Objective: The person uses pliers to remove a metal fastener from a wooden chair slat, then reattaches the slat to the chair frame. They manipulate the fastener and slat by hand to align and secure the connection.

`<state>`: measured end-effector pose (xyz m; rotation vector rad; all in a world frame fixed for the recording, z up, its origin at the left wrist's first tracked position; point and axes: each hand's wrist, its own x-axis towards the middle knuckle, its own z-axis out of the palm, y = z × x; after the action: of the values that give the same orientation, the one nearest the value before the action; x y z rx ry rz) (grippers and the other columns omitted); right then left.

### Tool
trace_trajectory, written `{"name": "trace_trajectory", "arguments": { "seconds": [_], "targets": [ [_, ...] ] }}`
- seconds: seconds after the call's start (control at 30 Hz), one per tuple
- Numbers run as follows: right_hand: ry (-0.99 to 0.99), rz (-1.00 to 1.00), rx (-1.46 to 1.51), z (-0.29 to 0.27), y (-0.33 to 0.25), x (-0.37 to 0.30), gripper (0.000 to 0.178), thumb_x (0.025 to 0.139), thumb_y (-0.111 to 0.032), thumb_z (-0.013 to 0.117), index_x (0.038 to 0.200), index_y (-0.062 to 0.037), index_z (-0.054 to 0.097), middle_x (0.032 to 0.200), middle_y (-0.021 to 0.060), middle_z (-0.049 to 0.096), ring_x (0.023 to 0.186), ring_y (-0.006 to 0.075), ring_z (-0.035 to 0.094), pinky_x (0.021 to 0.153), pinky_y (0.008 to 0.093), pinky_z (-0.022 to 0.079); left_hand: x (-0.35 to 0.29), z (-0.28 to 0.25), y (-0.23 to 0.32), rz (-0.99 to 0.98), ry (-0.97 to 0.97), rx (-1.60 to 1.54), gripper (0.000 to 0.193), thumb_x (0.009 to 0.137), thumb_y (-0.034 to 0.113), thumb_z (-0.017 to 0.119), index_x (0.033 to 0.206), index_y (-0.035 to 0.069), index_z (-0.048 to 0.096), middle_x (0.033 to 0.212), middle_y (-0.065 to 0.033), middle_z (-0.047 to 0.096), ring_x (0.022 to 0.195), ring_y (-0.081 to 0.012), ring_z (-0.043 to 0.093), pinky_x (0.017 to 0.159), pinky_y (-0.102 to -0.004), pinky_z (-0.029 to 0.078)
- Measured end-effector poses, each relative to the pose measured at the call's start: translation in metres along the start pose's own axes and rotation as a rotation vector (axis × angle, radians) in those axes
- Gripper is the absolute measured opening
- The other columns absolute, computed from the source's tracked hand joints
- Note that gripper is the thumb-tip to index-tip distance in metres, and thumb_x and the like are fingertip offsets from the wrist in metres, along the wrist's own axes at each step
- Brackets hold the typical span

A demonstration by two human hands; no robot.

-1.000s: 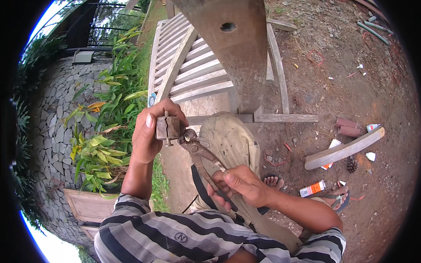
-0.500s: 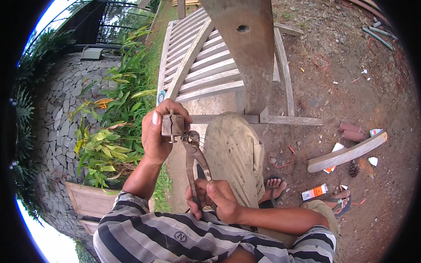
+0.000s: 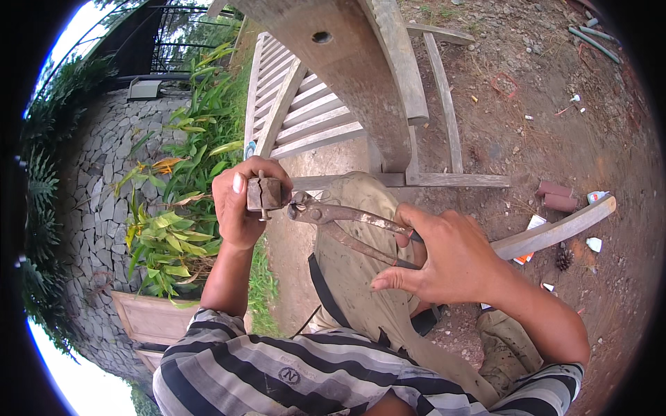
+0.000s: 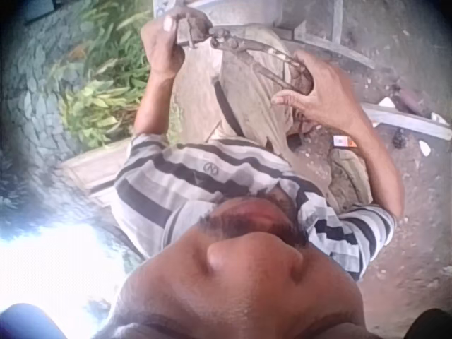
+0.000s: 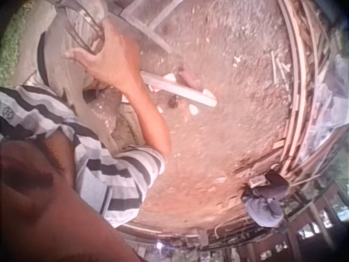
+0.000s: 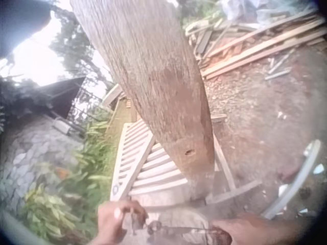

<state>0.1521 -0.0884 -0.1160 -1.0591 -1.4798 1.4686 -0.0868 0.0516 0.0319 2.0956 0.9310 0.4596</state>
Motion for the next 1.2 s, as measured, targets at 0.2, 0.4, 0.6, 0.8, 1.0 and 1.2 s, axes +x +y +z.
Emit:
{"name": "trace_trajectory", "arguments": {
  "seconds": [0.2, 0.4, 0.6, 0.8, 1.0, 1.2],
  "targets": [
    [0.663, -0.509, -0.749, -0.005, 0.011, -0.001, 0.051, 0.071, -0.033, 0.082, 0.11, -0.0028, 0.065, 0.1, 0.0131, 0.066, 0.087, 0.0287, 0.069, 0.071, 0.0423, 0.057, 0.009, 0.0, 0.001, 0.03, -0.023, 0.032, 0.067, 0.104, 0.054, 0.046, 0.093, -0.007, 0.071, 0.076, -0.0104, 0.07, 0.068, -0.015, 0.066, 0.066, -0.0267, 0.05],
    [0.626, -0.471, -1.084, -0.02, 0.01, -0.005, 0.058, 0.081, -0.044, 0.075, 0.115, 0.0029, 0.069, 0.1, 0.0138, 0.067, 0.085, 0.0308, 0.068, 0.071, 0.0413, 0.056, 0.005, -0.002, 0.001, 0.013, -0.016, 0.072, 0.068, 0.105, 0.054, 0.044, 0.092, -0.006, 0.071, 0.075, -0.0097, 0.07, 0.068, -0.0155, 0.066, 0.065, -0.0277, 0.05],
    [-0.379, 0.028, 0.527, -0.002, 0.049, 0.0, 0.059, 0.098, -0.055, 0.066, 0.116, 0.0018, 0.071, 0.081, 0.007, 0.069, 0.064, 0.0201, 0.069, 0.054, 0.0316, 0.053, 0.006, 0.009, -0.002, 0.054, -0.049, 0.076, 0.068, 0.105, 0.05, 0.046, 0.09, -0.012, 0.069, 0.075, -0.0149, 0.066, 0.064, -0.0187, 0.062, 0.059, -0.0295, 0.046],
    [-0.231, -0.226, 0.291, 0.007, 0.043, 0.006, 0.06, 0.101, -0.046, 0.067, 0.148, -0.0099, 0.056, 0.089, 0.0084, 0.071, 0.073, 0.0202, 0.073, 0.055, 0.0309, 0.057, 0.009, 0.004, -0.002, 0.025, -0.077, 0.049, 0.064, 0.106, 0.051, 0.045, 0.095, -0.006, 0.072, 0.077, -0.0113, 0.071, 0.07, -0.0168, 0.068, 0.068, -0.0286, 0.052],
    [-0.364, 0.045, 0.408, -0.014, 0.022, 0.001, 0.056, 0.106, -0.035, 0.061, 0.154, -0.0092, 0.048, 0.097, 0.01, 0.071, 0.078, 0.0192, 0.077, 0.063, 0.0299, 0.062, 0.007, 0.005, -0.002, 0.01, -0.063, 0.042, 0.065, 0.106, 0.052, 0.043, 0.094, -0.006, 0.071, 0.077, -0.0117, 0.071, 0.069, -0.0171, 0.068, 0.068, -0.0285, 0.052],
    [-0.426, 0.087, 0.549, -0.019, 0.023, 0.008, 0.063, 0.104, -0.032, 0.066, 0.158, -0.009, 0.041, 0.095, 0.0075, 0.071, 0.077, 0.0165, 0.077, 0.059, 0.0284, 0.061, 0.012, 0.003, 0.002, 0.006, -0.105, 0.058, 0.067, 0.106, 0.053, 0.042, 0.094, -0.006, 0.071, 0.077, -0.0117, 0.071, 0.07, -0.0173, 0.068, 0.068, -0.0285, 0.052]
  ]
}}
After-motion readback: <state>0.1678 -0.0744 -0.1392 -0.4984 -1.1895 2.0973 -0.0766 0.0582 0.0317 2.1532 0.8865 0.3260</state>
